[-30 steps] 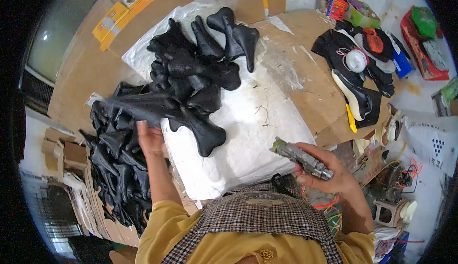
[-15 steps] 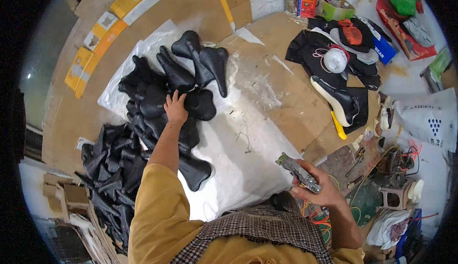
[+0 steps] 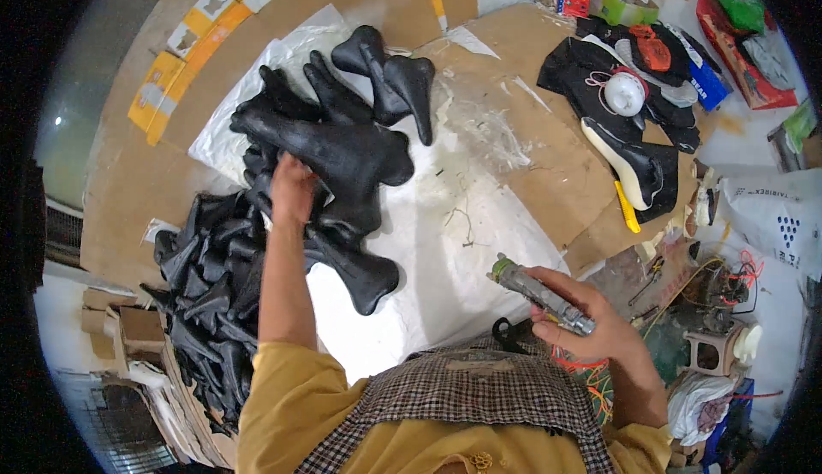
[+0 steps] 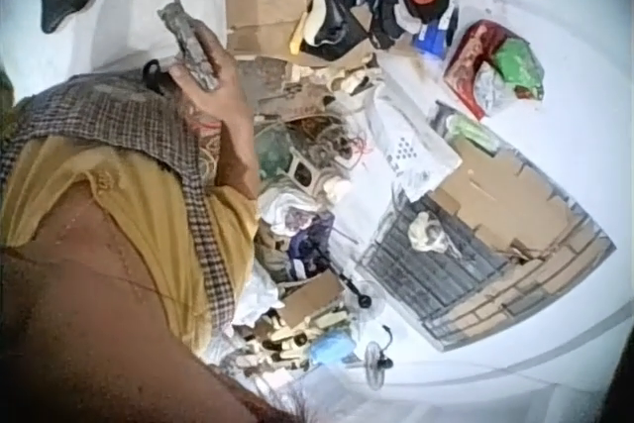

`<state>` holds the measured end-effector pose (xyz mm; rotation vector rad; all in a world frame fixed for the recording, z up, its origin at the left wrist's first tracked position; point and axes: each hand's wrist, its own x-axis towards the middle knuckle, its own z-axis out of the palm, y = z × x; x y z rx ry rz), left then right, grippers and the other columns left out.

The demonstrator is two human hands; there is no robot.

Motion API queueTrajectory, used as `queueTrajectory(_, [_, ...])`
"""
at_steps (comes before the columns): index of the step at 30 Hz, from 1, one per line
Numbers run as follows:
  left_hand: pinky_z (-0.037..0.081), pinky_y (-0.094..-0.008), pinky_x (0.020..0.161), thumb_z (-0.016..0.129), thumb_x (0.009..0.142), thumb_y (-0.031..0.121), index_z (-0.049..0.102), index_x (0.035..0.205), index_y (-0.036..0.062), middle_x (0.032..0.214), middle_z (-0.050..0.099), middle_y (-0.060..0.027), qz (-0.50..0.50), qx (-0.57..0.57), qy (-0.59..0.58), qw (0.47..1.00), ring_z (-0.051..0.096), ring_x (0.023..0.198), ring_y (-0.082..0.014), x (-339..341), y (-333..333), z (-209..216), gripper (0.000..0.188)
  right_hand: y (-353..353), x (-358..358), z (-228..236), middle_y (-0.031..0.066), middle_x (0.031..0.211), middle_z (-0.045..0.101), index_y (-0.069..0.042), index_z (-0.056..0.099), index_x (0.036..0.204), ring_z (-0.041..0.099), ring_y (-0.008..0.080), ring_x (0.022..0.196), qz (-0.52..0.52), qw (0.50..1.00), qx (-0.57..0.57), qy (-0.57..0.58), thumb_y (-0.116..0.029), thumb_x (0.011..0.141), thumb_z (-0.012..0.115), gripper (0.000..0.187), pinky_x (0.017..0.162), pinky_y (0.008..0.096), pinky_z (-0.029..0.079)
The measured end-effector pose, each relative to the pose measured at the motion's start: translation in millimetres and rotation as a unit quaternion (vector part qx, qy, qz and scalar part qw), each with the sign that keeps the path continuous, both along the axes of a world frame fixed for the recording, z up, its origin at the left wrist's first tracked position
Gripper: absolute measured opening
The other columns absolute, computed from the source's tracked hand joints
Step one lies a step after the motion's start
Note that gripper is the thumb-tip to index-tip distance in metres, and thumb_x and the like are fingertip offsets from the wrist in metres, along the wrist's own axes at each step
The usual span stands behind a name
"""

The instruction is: The recorder sorts black bicycle saddle shells on a workbench, cleans them using an air blow gun, and cuts open a large woven sack to retrieve more components.

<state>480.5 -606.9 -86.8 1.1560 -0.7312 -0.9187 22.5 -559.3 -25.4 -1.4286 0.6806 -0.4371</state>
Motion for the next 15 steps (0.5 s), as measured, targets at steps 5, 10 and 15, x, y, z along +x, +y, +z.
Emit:
queueTrajectory(5, [0.043, -0.0256, 0.063, 0.038, 0.067, -0.004, 0.055, 0.103, 0.0025, 0.096, 0.060, -0.0047, -0.040, 0.043, 0.174, 0.983, 0.055, 0.074, -0.0146, -13, 91, -79, 0.040, 14, 5, 22, 0.0032, 0.091, 0.060, -0.001, 0.044, 0.126, 0.056, 0.0087, 0.082, 0.023, 0.997, -0.066, 0.035, -0.007, 0.075, 0.065, 0.055, 0.077, 0.0238, 0.044])
queueTrajectory(10, [0.042, -0.0228, 0.055, 0.038, 0.068, -0.004, 0.056, 0.097, 0.0047, 0.094, 0.061, -0.0035, -0.004, 0.119, 0.178, 0.977, 0.054, 0.069, -0.0132, -47, 140, -96, 0.035, 37, 19, 46, 0.0042, 0.085, 0.060, -0.001, 0.045, 0.125, 0.057, 0.0093, 0.075, -0.020, 0.996, -0.077, -0.040, -0.007, 0.071, 0.068, 0.058, 0.071, 0.0230, 0.046])
queueTrajectory(15, [0.042, -0.0306, 0.073, 0.040, 0.068, -0.002, 0.055, 0.100, 0.0056, 0.098, 0.059, -0.0049, 0.061, 0.066, 0.214, 0.973, 0.054, 0.084, -0.0193, -26, 193, -123, 0.036, 50, 5, 27, 0.0043, 0.091, 0.059, -0.002, 0.043, 0.127, 0.055, 0.0101, 0.083, 0.075, 0.996, -0.036, -0.029, -0.006, 0.074, 0.068, 0.059, 0.076, 0.0249, 0.045])
